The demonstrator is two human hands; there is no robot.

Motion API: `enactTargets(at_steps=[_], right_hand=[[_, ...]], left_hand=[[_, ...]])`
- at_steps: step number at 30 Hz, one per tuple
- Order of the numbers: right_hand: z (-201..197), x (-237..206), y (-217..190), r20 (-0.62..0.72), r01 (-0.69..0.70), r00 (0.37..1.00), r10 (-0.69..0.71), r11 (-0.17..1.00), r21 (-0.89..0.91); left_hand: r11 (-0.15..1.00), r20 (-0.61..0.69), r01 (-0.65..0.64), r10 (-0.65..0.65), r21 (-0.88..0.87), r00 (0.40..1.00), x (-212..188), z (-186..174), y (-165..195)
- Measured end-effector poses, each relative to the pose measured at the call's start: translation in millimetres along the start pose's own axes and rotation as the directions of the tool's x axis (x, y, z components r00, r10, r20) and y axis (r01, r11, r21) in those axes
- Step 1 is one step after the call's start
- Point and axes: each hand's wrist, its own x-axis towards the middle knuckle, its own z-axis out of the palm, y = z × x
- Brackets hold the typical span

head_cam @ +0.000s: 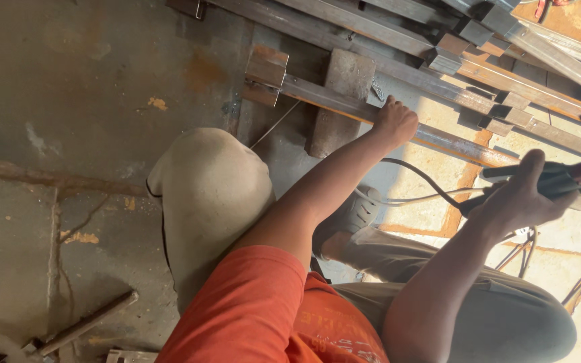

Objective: The person welds metal frames using a welding torch, creating bright sparks and fusing the metal pieces together. The person adjusts the position of the metal frame and continues welding different sections.

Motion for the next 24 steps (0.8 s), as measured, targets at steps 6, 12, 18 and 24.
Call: enactTargets(at_steps=[6, 12, 18, 24], right_hand=[[51.9, -41.7, 8.3, 0.137, -0.226, 0.967, 0.214, 0.971, 0.077], [109.7, -166.8, 20.7, 0.445, -0.254, 0.868, 0.219, 0.967, 0.021], [131.9, -257.9, 31.0, 0.567, -0.016, 0.823, 0.045, 0.998, -0.055], [141.8, -260.5, 31.0, 0.535, -0.097, 0.831, 0.151, 0.987, -0.127]], left_hand=[[0.584, 0.363, -0.419, 0.218, 0.695, 0.906, -119.8, -53.5, 14.3], [0.807, 0.693, -0.502, 0.170, 0.310, 0.700, -310.7, -112.6, 31.1], [0.880, 0.364, -0.429, 0.338, 0.204, 0.868, -375.7, -122.7, 50.9], [0.820, 0.105, -0.246, 0.225, 0.517, 0.969, -353.0, -131.2, 21.4]])
